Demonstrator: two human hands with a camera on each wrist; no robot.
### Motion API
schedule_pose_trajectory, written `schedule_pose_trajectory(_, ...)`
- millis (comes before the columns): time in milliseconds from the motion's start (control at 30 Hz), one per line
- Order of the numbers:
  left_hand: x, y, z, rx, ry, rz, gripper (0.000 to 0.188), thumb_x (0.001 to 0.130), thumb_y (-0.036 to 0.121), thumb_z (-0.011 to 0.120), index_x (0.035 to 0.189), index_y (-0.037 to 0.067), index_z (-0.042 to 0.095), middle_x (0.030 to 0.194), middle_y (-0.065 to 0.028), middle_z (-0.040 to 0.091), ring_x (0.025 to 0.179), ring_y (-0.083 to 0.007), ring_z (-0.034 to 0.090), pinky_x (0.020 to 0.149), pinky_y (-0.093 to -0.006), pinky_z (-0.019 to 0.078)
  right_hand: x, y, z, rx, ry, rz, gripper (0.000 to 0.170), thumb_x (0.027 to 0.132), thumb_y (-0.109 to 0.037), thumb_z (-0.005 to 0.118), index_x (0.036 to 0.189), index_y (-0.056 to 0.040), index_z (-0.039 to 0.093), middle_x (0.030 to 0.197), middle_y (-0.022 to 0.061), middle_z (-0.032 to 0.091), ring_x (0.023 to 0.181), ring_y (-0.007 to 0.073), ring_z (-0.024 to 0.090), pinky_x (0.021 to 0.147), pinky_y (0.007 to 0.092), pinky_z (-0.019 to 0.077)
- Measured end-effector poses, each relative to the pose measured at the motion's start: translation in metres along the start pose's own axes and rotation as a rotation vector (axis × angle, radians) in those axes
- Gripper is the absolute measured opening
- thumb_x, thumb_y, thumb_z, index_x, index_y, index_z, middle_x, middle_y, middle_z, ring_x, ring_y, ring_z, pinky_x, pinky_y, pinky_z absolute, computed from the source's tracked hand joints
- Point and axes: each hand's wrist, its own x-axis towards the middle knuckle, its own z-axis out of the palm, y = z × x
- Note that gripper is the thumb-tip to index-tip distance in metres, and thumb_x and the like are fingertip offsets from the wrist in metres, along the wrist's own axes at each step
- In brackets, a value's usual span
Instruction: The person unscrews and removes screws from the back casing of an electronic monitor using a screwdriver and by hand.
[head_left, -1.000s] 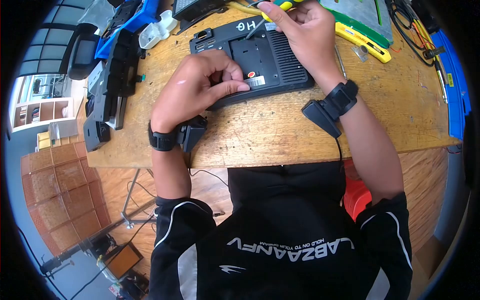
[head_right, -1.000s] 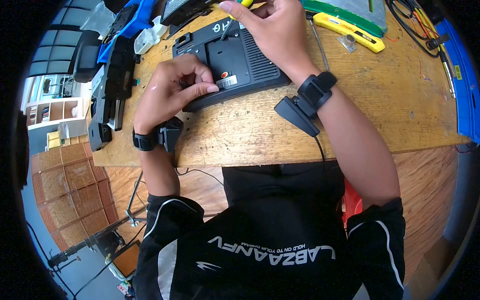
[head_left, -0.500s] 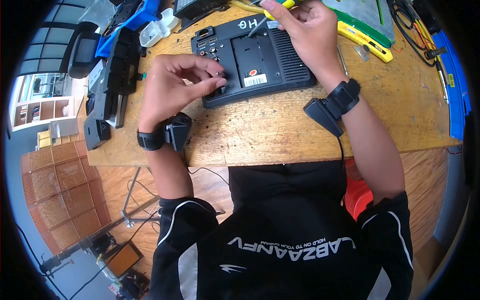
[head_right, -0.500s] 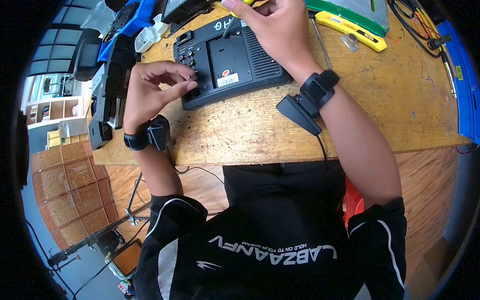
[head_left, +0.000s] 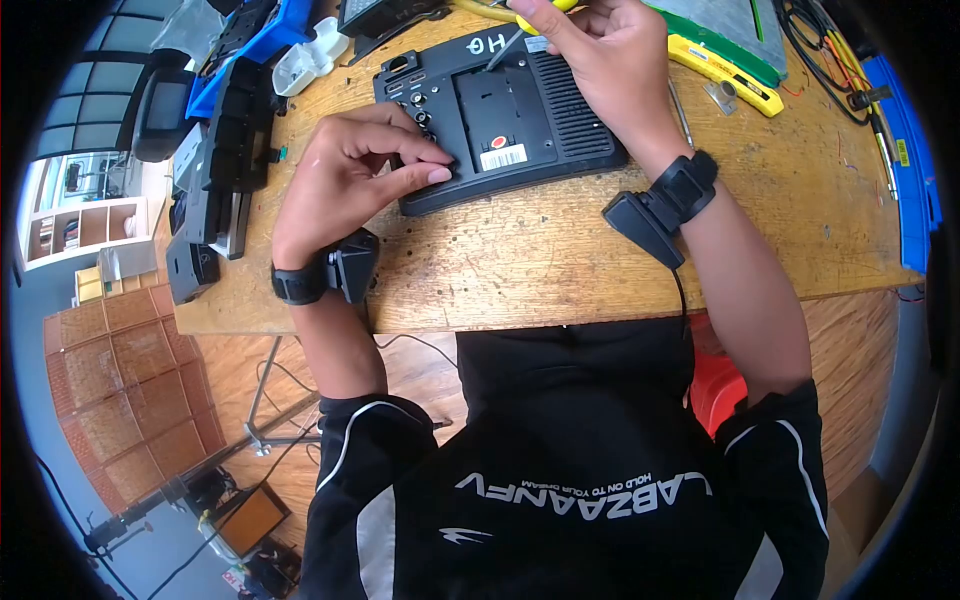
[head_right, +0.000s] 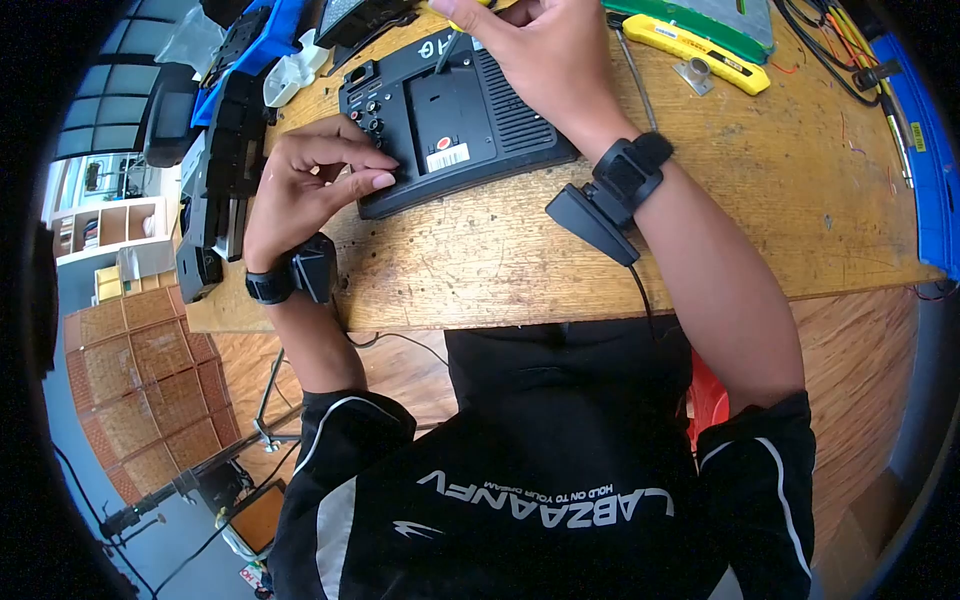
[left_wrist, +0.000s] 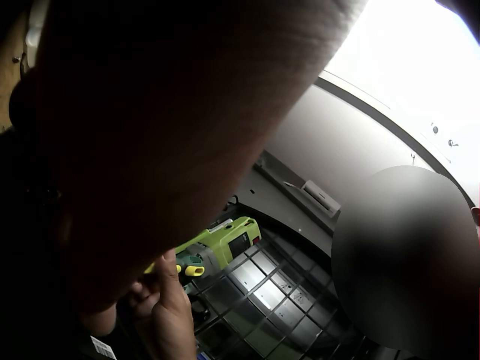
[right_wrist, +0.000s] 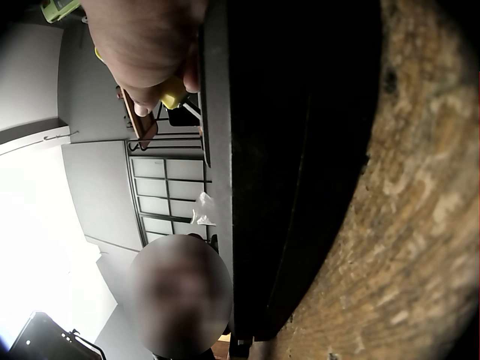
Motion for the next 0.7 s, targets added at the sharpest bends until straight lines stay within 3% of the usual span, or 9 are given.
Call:
schedule_pose_trajectory(133, 0.003, -0.008, 0.01, -0.054, 0.088, 0.13, 0.016, 0.081, 0.01, 0.086, 0.095, 0.004, 0.082, 0.076, -0.0008, 0.067, 0.062, -0.0058, 0.05, 0.053, -0.0241, 0.0337, -0.001, 0.002, -0.004, -0.072, -0.023, -0.002, 0.014, 0.095, -0.009, 0.073, 0.103, 0.002, 0.07, 0.09, 0.009, 0.075, 0.072, 0.0103, 0.069, 0.06, 0.0215, 0.0545)
schedule_pose_trajectory(167, 0.004, -0.008, 0.008, -0.068, 0.225, 0.112, 0.014, 0.082, 0.009, 0.085, 0.095, 0.004, 0.081, 0.075, -0.0005, 0.067, 0.063, -0.0052, 0.05, 0.053, -0.0239, 0.0336, 0.0, 0.004, -0.004, -0.127, -0.035, -0.009, 0.014, 0.095, -0.009, 0.073, 0.104, 0.0026, 0.07, 0.093, 0.0106, 0.075, 0.075, 0.0117, 0.07, 0.062, 0.0225, 0.0565)
schedule_pose_trajectory(233, 0.005, -0.018, 0.002, -0.067, 0.485, 0.135, 0.012, 0.087, 0.009, 0.082, 0.097, 0.002, 0.08, 0.079, 0.0005, 0.07, 0.064, -0.0027, 0.052, 0.055, -0.0205, 0.0371, 0.001, 0.008, 0.004, 0.105, -0.006, -0.011, 0.015, 0.095, -0.007, 0.072, 0.106, 0.0037, 0.069, 0.1, 0.0139, 0.075, 0.081, 0.0152, 0.072, 0.068, 0.0254, 0.0605)
schedule_pose_trajectory(267, 0.007, -0.021, 0.002, -0.13, 0.58, 0.126, 0.013, 0.089, 0.01, 0.081, 0.099, 0.001, 0.08, 0.081, 0.0006, 0.072, 0.065, -0.0019, 0.054, 0.056, -0.0189, 0.0393, 0.0, -0.004, 0.005, 0.074, 0.002, 0.029, 0.017, 0.095, -0.005, 0.071, 0.109, 0.0051, 0.068, 0.106, 0.0162, 0.075, 0.087, 0.0181, 0.073, 0.075, 0.028, 0.0625)
schedule_pose_trajectory(300, 0.008, -0.023, 0.004, -0.193, 0.678, 0.119, 0.014, 0.09, 0.01, 0.081, 0.1, 0.001, 0.079, 0.083, 0.0007, 0.073, 0.067, -0.0012, 0.057, 0.058, -0.0173, 0.0415, 0.002, 0.013, 0.009, 0.093, 0.041, -0.059, 0.017, 0.096, -0.004, 0.069, 0.11, 0.0049, 0.069, 0.104, 0.0152, 0.075, 0.085, 0.0174, 0.073, 0.076, 0.0277, 0.0623)
schedule_pose_trajectory(333, 0.006, -0.018, 0.003, -0.267, 0.692, 0.098, 0.016, 0.092, 0.011, 0.08, 0.103, -0.001, 0.078, 0.083, 0.0002, 0.073, 0.071, -0.0008, 0.061, 0.062, -0.0159, 0.0447, 0.004, -0.001, 0.008, 0.093, -0.041, -0.128, 0.014, 0.097, -0.006, 0.069, 0.107, 0.0038, 0.069, 0.097, 0.0107, 0.075, 0.078, 0.0132, 0.071, 0.071, 0.0239, 0.0592)
schedule_pose_trajectory(367, 0.006, -0.02, 0.001, -0.306, 0.698, 0.089, 0.016, 0.091, 0.011, 0.08, 0.103, -0.001, 0.078, 0.083, -0.0009, 0.074, 0.072, -0.0018, 0.063, 0.062, -0.0167, 0.0465, 0.005, 0.021, 0.002, -0.007, 0.037, 0.008, 0.022, 0.092, -0.01, 0.08, 0.11, -0.0006, 0.071, 0.105, 0.0024, 0.073, 0.088, 0.0059, 0.066, 0.074, 0.0204, 0.0523)
schedule_pose_trajectory(567, 0.005, -0.022, 0.0, -0.342, 0.699, 0.092, 0.017, 0.09, 0.008, 0.08, 0.105, 0.0, 0.078, 0.085, -0.0026, 0.076, 0.073, -0.0049, 0.068, 0.066, -0.0184, 0.0521, 0.005, 0.038, -0.007, 0.032, 0.028, -0.04, 0.024, 0.093, -0.01, 0.078, 0.112, 0.0006, 0.069, 0.109, 0.0037, 0.071, 0.086, 0.0046, 0.063, 0.067, 0.0194, 0.049)
schedule_pose_trajectory(700, 0.005, -0.022, 0.001, -0.357, 0.553, 0.064, 0.02, 0.087, 0.005, 0.08, 0.106, 0.001, 0.078, 0.084, -0.003, 0.076, 0.074, -0.0049, 0.068, 0.065, -0.0185, 0.0514, 0.004, 0.038, -0.006, 0.051, 0.049, -0.044, 0.022, 0.093, -0.01, 0.078, 0.111, 0.0004, 0.069, 0.11, 0.0044, 0.071, 0.085, 0.0049, 0.063, 0.067, 0.0204, 0.0494)
